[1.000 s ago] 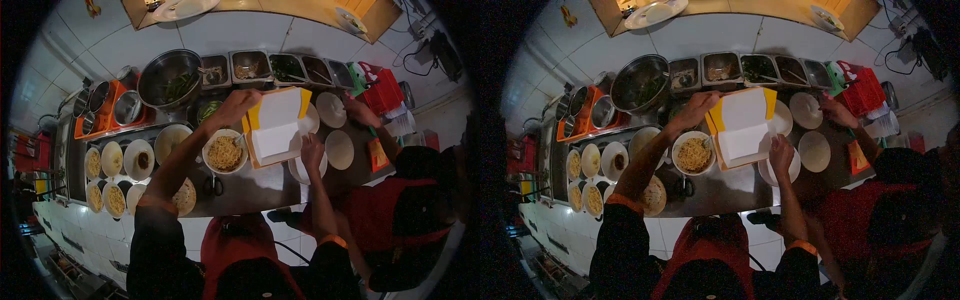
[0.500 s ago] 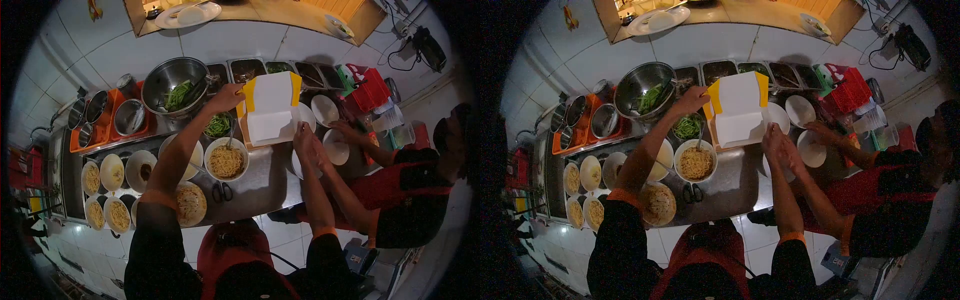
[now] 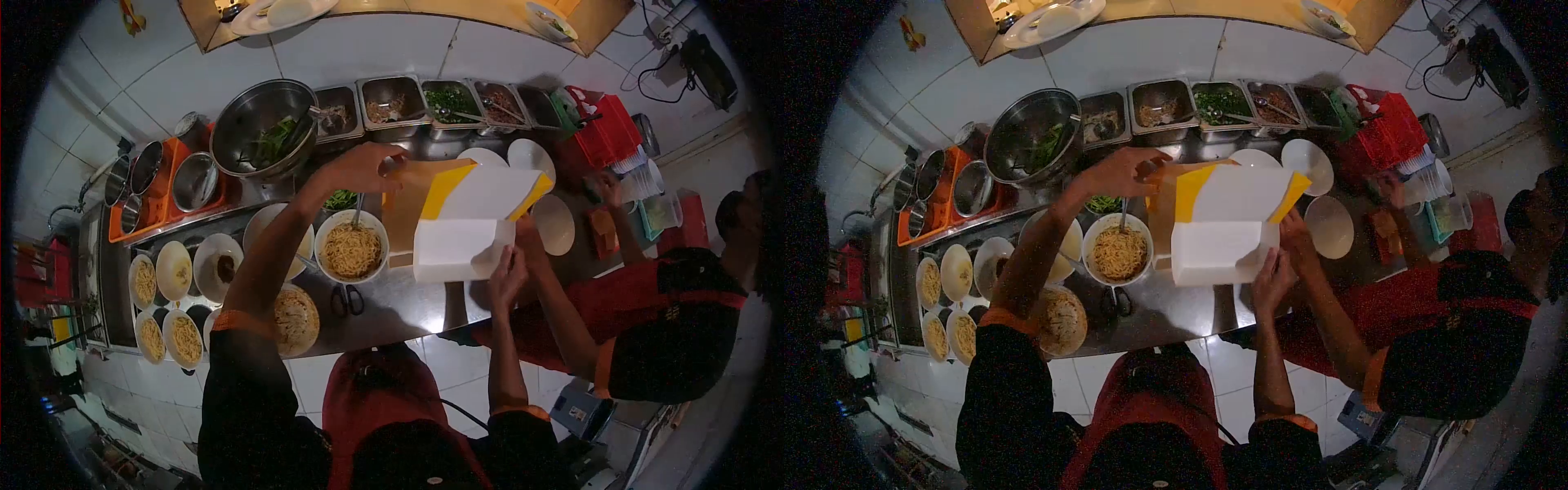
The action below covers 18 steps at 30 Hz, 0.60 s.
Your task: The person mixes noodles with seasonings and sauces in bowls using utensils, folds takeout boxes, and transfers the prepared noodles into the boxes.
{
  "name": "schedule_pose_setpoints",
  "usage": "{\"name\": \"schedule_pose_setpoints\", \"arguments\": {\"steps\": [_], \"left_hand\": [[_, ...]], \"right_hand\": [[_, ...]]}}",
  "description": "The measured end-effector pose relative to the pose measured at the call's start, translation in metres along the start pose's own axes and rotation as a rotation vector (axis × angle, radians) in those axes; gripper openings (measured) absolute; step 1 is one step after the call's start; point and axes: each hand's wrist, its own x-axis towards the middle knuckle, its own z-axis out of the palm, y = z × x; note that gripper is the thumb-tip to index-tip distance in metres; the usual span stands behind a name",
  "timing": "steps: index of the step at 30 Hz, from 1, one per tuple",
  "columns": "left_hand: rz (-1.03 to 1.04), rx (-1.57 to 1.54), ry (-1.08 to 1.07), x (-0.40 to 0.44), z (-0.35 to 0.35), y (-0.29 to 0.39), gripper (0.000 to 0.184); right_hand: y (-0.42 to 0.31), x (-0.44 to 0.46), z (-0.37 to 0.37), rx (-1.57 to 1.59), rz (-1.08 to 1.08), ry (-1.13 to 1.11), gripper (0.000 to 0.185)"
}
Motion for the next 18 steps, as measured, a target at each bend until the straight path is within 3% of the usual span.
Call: {"name": "schedule_pose_setpoints", "arguments": {"steps": [2, 3, 9, 11, 12, 13, 14, 17, 18], "left_hand": [[0.136, 0.426, 0.060, 0.001, 0.013, -0.013, 0.036], [0.158, 0.473, 0.084, -0.001, 0.017, -0.005, 0.026], [0.040, 0.582, 0.289, 0.009, 0.020, -0.001, 0.024], [0.138, 0.532, 0.346, 0.018, 0.024, -0.034, 0.026], [0.229, 0.539, 0.458, 0.023, 0.033, -0.060, 0.029], [0.055, 0.552, 0.387, 0.016, 0.032, -0.040, 0.030], [0.040, 0.586, 0.422, 0.005, 0.034, -0.026, 0.032], [-0.047, 0.441, 0.436, -0.031, 0.036, 0.000, 0.039], [-0.041, 0.438, 0.537, -0.048, 0.038, 0.013, 0.039]], "right_hand": [[-0.012, -0.026, -0.030, -0.043, 0.127, -0.108, 0.029], [-0.002, -0.045, -0.037, -0.030, 0.134, -0.114, 0.028], [0.043, -0.073, -0.018, -0.257, 0.113, -0.242, 0.020], [0.060, -0.069, 0.002, -0.245, 0.057, -0.258, 0.016], [0.074, -0.060, 0.006, -0.306, 0.083, -0.407, 0.017], [0.067, -0.061, 0.012, -0.218, 0.153, -0.331, 0.019], [0.109, -0.062, 0.025, -0.241, 0.006, -0.289, 0.021], [0.040, -0.061, 0.019, -0.152, -0.002, -0.260, 0.024], [0.022, -0.066, 0.011, -0.228, -0.195, -0.129, 0.023]]}}
